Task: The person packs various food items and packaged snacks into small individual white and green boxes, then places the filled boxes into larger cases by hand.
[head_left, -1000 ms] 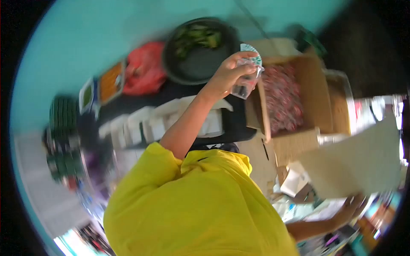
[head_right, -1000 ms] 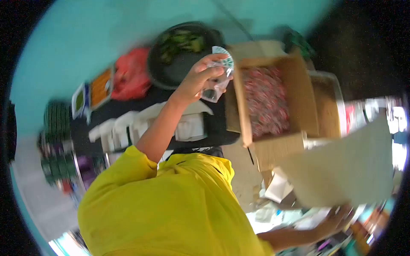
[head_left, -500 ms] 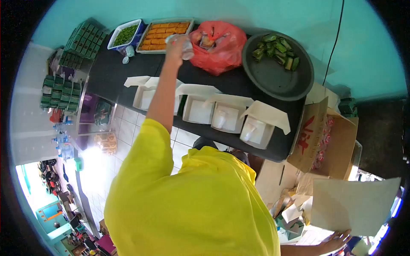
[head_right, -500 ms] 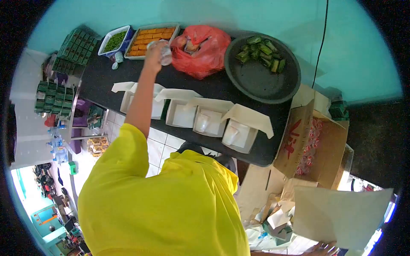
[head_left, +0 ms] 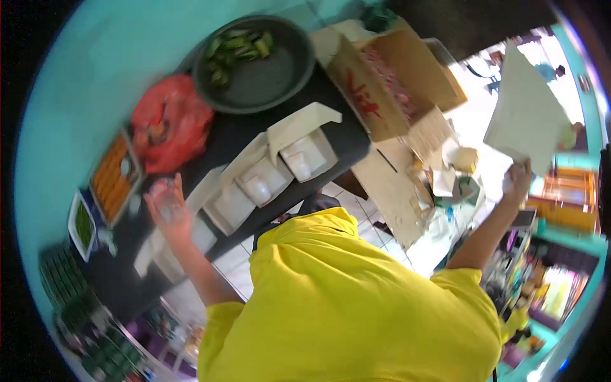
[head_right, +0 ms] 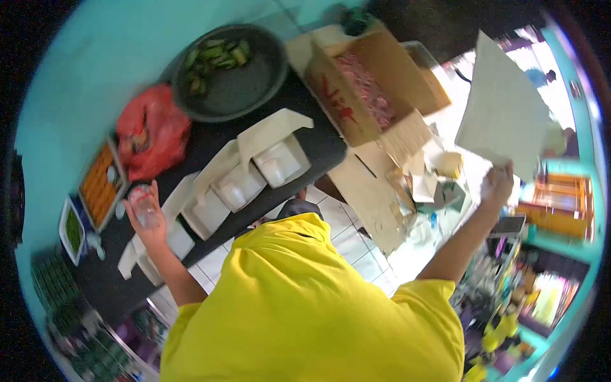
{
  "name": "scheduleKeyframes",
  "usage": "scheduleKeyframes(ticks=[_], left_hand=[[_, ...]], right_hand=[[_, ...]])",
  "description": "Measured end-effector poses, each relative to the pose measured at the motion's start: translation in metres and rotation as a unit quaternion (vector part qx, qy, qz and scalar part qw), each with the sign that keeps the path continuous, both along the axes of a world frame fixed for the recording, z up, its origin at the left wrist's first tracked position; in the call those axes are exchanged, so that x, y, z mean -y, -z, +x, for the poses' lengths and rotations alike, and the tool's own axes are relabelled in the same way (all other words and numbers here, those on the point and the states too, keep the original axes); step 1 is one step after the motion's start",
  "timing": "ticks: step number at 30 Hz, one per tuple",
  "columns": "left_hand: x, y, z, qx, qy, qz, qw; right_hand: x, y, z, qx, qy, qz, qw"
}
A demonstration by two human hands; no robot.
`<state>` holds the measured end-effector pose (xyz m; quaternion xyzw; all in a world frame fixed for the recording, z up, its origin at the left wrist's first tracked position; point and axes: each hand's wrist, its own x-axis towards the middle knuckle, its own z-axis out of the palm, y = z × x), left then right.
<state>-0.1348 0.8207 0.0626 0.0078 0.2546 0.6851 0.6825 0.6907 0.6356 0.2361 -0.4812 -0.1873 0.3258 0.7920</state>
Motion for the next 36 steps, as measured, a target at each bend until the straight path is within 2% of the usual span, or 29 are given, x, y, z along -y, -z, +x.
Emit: scheduleKeyframes(ticks=[1, 3, 5, 7, 8, 10, 11, 13, 15, 17, 18, 19, 21, 23, 24, 26, 27, 30, 31, 33, 34, 35, 36], left_hand=[[-0.005, -0.003, 0.015, 0.002, 0.026, 0.006, 1.0], [-0.006, -0.013, 0.055, 0.112, 0.078, -0.017, 0.991], [-0.01, -0.019, 0.089, 0.117, 0.098, -0.034, 0.988], [-0.016, -0.019, 0.117, 0.221, 0.176, -0.02, 0.959], [-0.019, -0.021, 0.132, 0.196, 0.19, -0.033, 0.961], [-0.028, -0.03, 0.164, 0.139, 0.204, -0.027, 0.969], [-0.034, -0.034, 0.179, 0.088, 0.219, -0.025, 0.971], [-0.046, -0.042, 0.206, 0.062, 0.23, -0.042, 0.97], [-0.058, -0.052, 0.234, 0.001, 0.301, -0.04, 0.953], [-0.066, -0.06, 0.259, -0.036, 0.297, -0.037, 0.954], [-0.066, -0.061, 0.269, -0.062, 0.303, -0.029, 0.951], [-0.063, -0.06, 0.276, -0.065, 0.291, -0.032, 0.954], [-0.053, -0.058, 0.284, -0.097, 0.272, -0.031, 0.957], [-0.035, -0.06, 0.289, -0.109, 0.244, -0.048, 0.962], [-0.024, -0.057, 0.288, -0.109, 0.229, -0.075, 0.964], [-0.005, -0.042, 0.275, -0.089, 0.231, -0.081, 0.965], [0.004, -0.033, 0.269, -0.088, 0.218, -0.082, 0.968], [0.029, -0.016, 0.258, -0.044, 0.202, -0.052, 0.977], [0.034, -0.016, 0.258, -0.041, 0.194, -0.056, 0.979], [0.04, -0.018, 0.263, -0.035, 0.18, -0.06, 0.981], [0.042, -0.019, 0.263, -0.058, 0.176, -0.068, 0.98], [0.043, -0.017, 0.261, -0.053, 0.169, -0.073, 0.981], [0.042, -0.014, 0.259, -0.06, 0.194, -0.059, 0.977]], right_hand=[[-0.01, -0.009, -0.031, -0.038, 0.046, -0.037, 0.998], [-0.011, 0.004, -0.039, -0.02, 0.133, -0.02, 0.991], [0.015, 0.039, -0.01, -0.006, 0.152, -0.019, 0.988], [0.046, 0.073, 0.015, -0.019, 0.192, -0.048, 0.98], [0.048, 0.083, 0.005, 0.023, 0.288, -0.1, 0.952], [0.027, 0.06, -0.045, 0.115, 0.334, -0.083, 0.932], [0.019, 0.051, -0.059, 0.127, 0.329, -0.065, 0.933], [-0.005, 0.026, -0.076, 0.13, 0.312, -0.05, 0.94], [-0.035, -0.001, -0.089, 0.248, 0.235, -0.122, 0.932], [-0.069, -0.008, -0.098, 0.307, 0.072, -0.118, 0.942], [-0.098, -0.001, -0.101, 0.454, 0.045, -0.121, 0.882], [-0.129, 0.005, -0.111, 0.59, 0.019, -0.116, 0.799], [-0.174, -0.016, -0.175, 0.673, -0.057, -0.249, 0.694], [-0.205, -0.006, -0.212, 0.69, -0.141, -0.16, 0.692], [-0.216, 0.004, -0.227, 0.69, -0.151, -0.151, 0.692], [-0.236, 0.032, -0.251, 0.712, -0.234, -0.209, 0.628], [-0.246, 0.044, -0.26, 0.714, -0.242, -0.199, 0.626], [-0.273, 0.077, -0.278, 0.764, -0.225, -0.213, 0.566], [-0.272, 0.079, -0.281, 0.766, -0.233, -0.209, 0.561], [-0.275, 0.079, -0.287, 0.727, -0.251, -0.186, 0.612], [-0.274, 0.076, -0.286, 0.692, -0.299, -0.153, 0.639], [-0.272, 0.08, -0.287, 0.694, -0.307, -0.152, 0.633], [-0.269, 0.085, -0.289, 0.538, -0.4, -0.178, 0.72]])
